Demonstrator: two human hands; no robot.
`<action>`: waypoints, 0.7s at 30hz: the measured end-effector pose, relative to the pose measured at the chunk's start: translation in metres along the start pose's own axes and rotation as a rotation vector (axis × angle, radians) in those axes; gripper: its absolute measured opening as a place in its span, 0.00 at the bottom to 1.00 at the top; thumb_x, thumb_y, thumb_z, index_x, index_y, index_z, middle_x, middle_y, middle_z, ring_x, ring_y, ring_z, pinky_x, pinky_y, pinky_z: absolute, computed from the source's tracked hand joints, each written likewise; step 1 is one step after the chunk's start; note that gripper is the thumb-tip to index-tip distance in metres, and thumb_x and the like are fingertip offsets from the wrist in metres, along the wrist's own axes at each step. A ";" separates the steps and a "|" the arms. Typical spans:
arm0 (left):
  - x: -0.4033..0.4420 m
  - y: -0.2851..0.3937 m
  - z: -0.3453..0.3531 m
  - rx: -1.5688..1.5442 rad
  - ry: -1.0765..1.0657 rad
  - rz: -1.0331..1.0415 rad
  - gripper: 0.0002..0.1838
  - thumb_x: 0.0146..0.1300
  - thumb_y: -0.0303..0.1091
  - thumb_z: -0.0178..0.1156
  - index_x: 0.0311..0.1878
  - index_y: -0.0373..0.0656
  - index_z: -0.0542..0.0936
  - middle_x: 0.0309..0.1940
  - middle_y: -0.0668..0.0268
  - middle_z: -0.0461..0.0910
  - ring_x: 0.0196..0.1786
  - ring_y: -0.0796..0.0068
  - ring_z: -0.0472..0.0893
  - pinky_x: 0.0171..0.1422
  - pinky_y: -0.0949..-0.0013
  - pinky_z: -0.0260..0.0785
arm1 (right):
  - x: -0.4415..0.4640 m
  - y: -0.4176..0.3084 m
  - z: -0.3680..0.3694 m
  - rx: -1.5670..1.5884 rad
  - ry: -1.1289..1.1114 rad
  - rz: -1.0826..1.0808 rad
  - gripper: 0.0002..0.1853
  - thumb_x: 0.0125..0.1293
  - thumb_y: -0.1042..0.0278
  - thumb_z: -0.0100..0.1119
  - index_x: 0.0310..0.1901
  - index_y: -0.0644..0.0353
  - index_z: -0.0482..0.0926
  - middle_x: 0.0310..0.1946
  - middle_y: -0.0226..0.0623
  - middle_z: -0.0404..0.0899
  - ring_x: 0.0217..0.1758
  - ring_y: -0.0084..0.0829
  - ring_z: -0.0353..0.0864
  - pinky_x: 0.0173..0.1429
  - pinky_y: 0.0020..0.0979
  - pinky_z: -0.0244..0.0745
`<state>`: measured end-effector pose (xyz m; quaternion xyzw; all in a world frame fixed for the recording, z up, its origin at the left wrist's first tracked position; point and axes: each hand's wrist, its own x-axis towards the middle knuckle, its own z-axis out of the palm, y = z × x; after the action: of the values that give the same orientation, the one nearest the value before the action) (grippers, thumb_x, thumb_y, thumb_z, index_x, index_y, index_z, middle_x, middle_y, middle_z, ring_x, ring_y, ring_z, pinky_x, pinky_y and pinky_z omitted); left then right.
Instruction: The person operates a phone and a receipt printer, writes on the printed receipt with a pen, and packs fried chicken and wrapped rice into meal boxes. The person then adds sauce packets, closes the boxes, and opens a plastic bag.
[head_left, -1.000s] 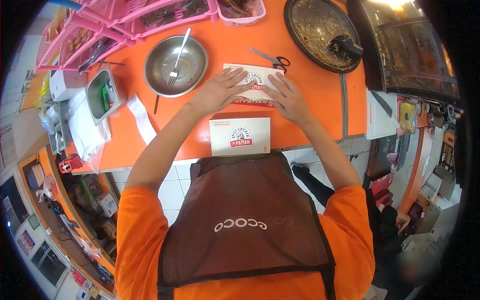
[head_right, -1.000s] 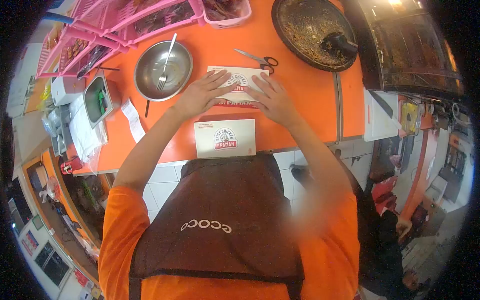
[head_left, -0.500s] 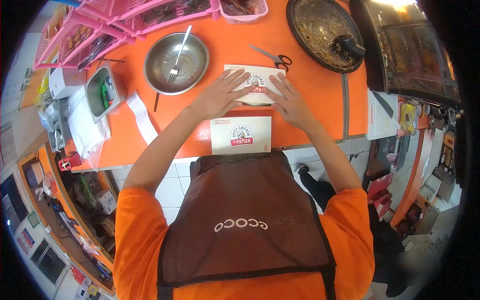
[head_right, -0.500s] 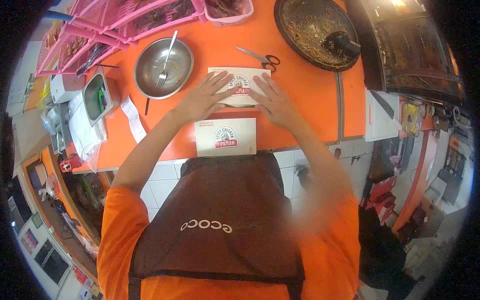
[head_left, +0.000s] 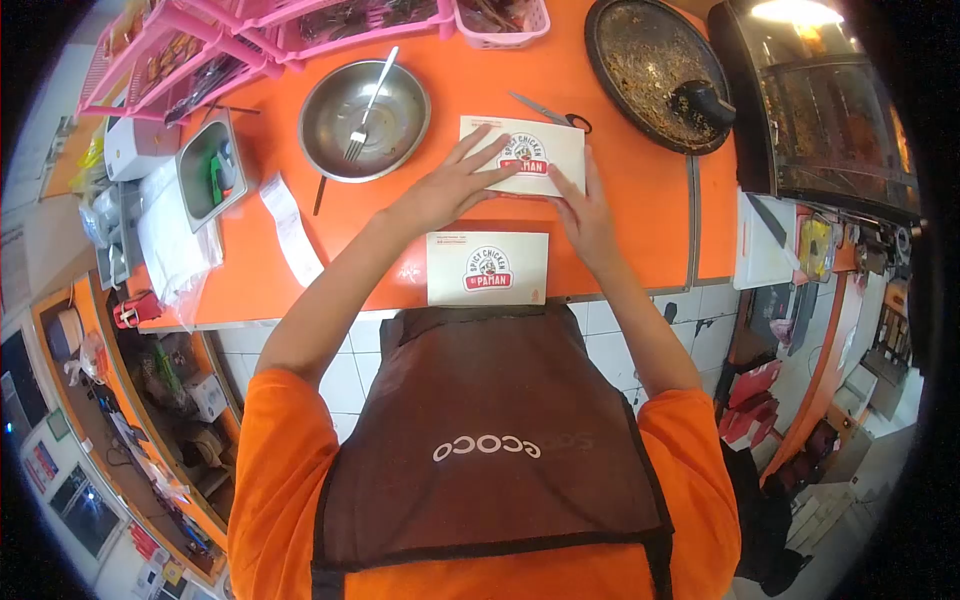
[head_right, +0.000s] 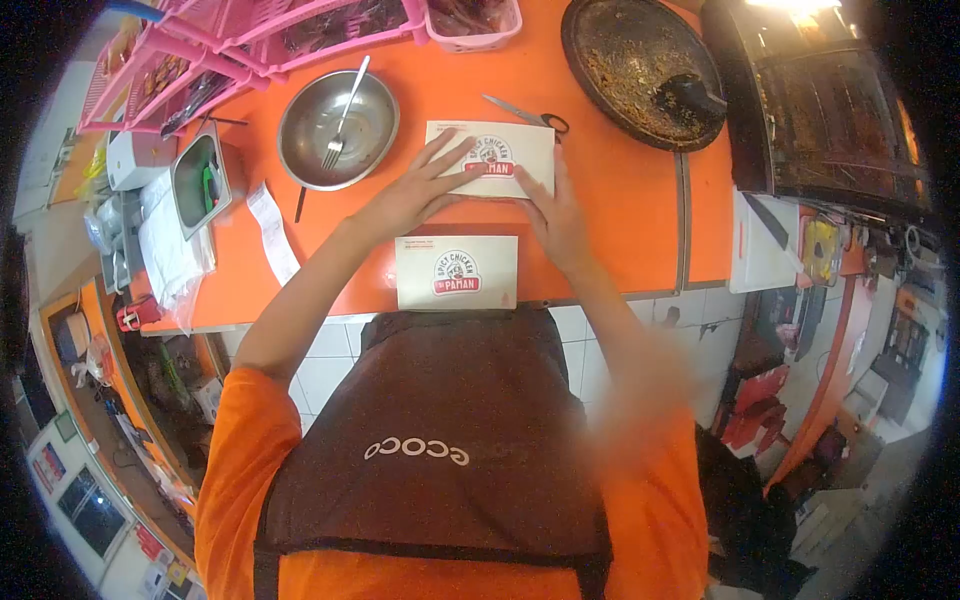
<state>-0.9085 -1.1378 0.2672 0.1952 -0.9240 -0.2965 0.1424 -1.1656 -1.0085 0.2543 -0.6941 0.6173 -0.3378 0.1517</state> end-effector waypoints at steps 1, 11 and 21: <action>-0.001 0.008 -0.005 0.012 0.008 0.006 0.35 0.69 0.35 0.65 0.79 0.64 0.68 0.85 0.67 0.52 0.86 0.49 0.46 0.85 0.47 0.56 | -0.001 -0.008 -0.005 0.026 0.015 0.005 0.28 0.69 0.76 0.65 0.71 0.48 0.78 0.82 0.62 0.47 0.82 0.60 0.58 0.76 0.44 0.68; -0.106 0.119 -0.024 -0.007 -0.027 -0.192 0.35 0.63 0.32 0.70 0.74 0.63 0.75 0.82 0.63 0.59 0.84 0.44 0.52 0.83 0.46 0.59 | -0.086 -0.085 -0.020 0.104 -0.028 -0.069 0.29 0.57 0.74 0.77 0.63 0.47 0.85 0.81 0.63 0.51 0.79 0.61 0.65 0.77 0.48 0.69; -0.128 0.118 0.009 -0.950 0.288 -0.706 0.47 0.71 0.46 0.68 0.81 0.34 0.53 0.77 0.44 0.61 0.81 0.53 0.62 0.82 0.55 0.56 | -0.102 -0.106 0.007 0.911 -0.110 1.015 0.36 0.82 0.49 0.49 0.80 0.62 0.54 0.79 0.46 0.59 0.81 0.38 0.62 0.81 0.41 0.60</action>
<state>-0.8318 -0.9882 0.3123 0.4433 -0.5415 -0.6761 0.2305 -1.0818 -0.8920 0.2876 -0.2019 0.6541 -0.4149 0.5994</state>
